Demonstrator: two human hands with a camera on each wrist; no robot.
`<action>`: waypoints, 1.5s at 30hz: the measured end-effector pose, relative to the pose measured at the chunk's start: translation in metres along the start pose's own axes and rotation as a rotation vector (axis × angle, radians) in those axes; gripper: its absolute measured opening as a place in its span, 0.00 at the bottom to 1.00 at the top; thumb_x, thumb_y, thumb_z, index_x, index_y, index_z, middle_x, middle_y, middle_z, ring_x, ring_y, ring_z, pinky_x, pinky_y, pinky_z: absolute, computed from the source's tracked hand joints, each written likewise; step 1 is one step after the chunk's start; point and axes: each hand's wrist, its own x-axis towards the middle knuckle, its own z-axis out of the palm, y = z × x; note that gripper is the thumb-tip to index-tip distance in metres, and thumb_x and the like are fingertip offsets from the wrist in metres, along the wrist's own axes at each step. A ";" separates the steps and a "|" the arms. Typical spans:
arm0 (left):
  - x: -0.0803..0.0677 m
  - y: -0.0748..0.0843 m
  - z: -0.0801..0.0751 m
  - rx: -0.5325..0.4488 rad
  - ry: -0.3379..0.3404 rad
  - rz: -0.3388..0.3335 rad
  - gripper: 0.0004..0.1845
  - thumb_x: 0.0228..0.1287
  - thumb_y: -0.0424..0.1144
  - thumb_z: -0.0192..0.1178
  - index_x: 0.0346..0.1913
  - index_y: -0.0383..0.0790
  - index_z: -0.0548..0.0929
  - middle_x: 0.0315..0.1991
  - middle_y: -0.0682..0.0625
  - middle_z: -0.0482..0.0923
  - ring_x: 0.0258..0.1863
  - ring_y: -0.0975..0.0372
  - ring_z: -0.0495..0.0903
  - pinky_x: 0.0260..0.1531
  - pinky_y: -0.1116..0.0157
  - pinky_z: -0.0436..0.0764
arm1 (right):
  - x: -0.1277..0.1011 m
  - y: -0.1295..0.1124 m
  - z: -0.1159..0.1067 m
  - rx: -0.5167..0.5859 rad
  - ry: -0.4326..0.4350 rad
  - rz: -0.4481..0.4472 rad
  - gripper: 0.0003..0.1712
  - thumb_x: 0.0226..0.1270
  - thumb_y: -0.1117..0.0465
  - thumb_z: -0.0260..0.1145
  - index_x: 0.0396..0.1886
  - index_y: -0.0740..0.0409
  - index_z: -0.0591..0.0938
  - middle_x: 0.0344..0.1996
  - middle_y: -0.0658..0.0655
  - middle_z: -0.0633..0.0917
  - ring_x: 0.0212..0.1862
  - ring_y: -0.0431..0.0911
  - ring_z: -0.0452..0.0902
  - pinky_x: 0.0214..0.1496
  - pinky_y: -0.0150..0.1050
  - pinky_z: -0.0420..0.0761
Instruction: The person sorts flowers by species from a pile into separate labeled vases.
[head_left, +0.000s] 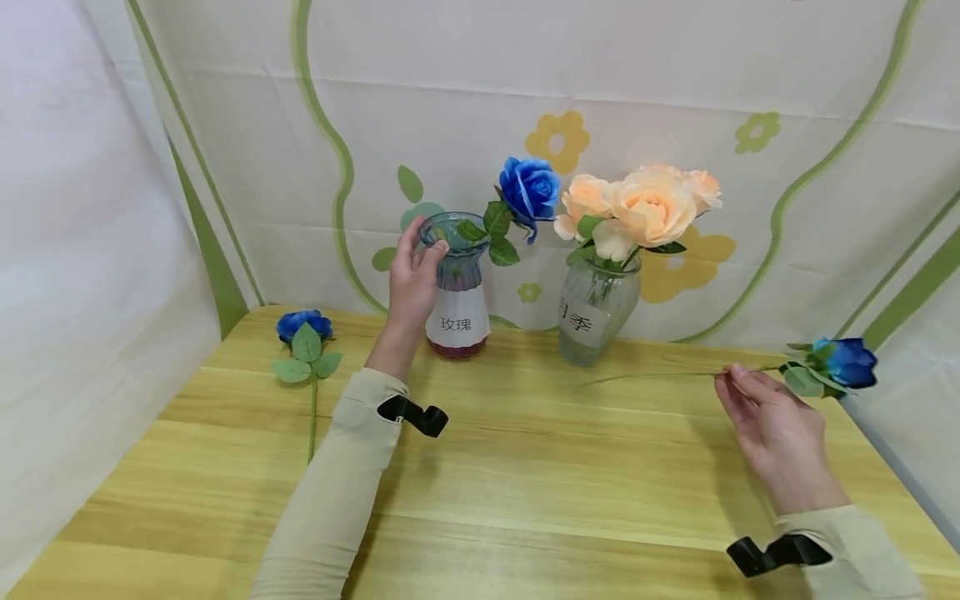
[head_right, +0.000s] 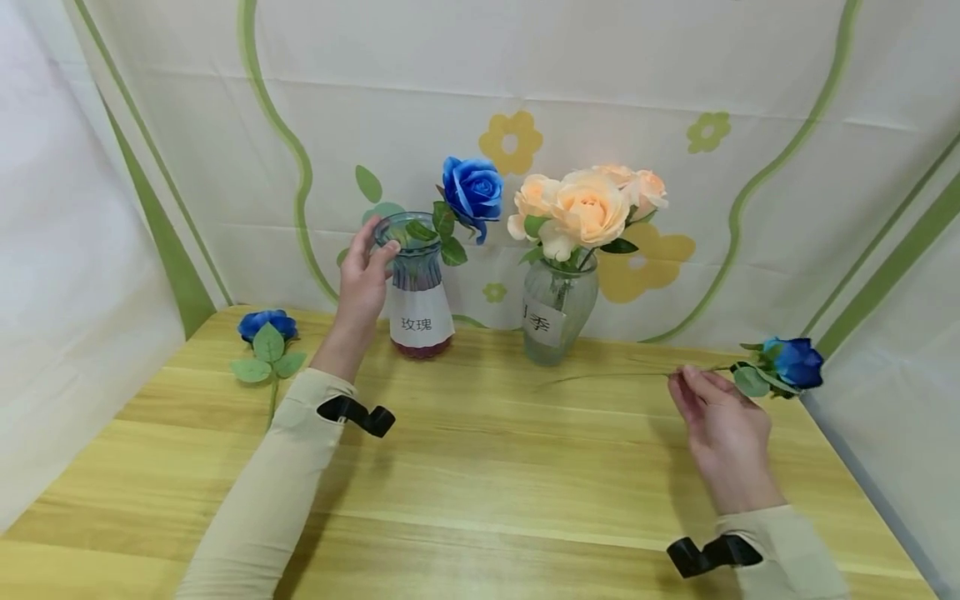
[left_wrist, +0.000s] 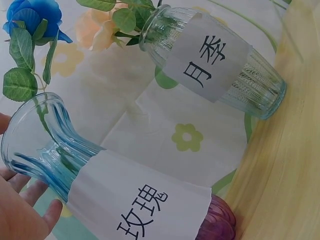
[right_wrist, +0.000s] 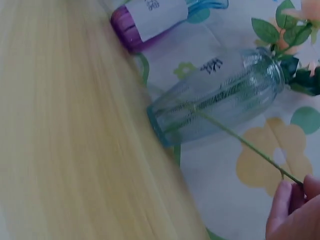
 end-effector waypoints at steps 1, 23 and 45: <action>0.000 0.000 0.000 -0.002 -0.001 0.000 0.35 0.80 0.46 0.58 0.84 0.54 0.60 0.86 0.53 0.55 0.85 0.54 0.58 0.85 0.52 0.59 | -0.002 0.002 0.005 0.019 0.030 -0.031 0.07 0.71 0.77 0.67 0.33 0.65 0.87 0.35 0.58 0.90 0.41 0.49 0.90 0.50 0.39 0.92; -0.001 0.001 0.001 0.002 -0.002 0.011 0.35 0.80 0.46 0.57 0.84 0.53 0.60 0.87 0.52 0.53 0.86 0.52 0.54 0.85 0.54 0.58 | -0.014 0.053 0.093 0.288 0.135 -0.385 0.11 0.55 0.79 0.78 0.29 0.72 0.82 0.34 0.67 0.93 0.37 0.57 0.94 0.37 0.43 0.92; 0.000 -0.001 0.001 -0.009 -0.014 0.022 0.35 0.80 0.45 0.57 0.85 0.52 0.59 0.87 0.51 0.53 0.85 0.54 0.57 0.85 0.54 0.59 | -0.024 0.103 0.144 0.155 -0.027 -0.680 0.17 0.57 0.76 0.79 0.41 0.79 0.81 0.31 0.69 0.91 0.32 0.56 0.93 0.36 0.41 0.91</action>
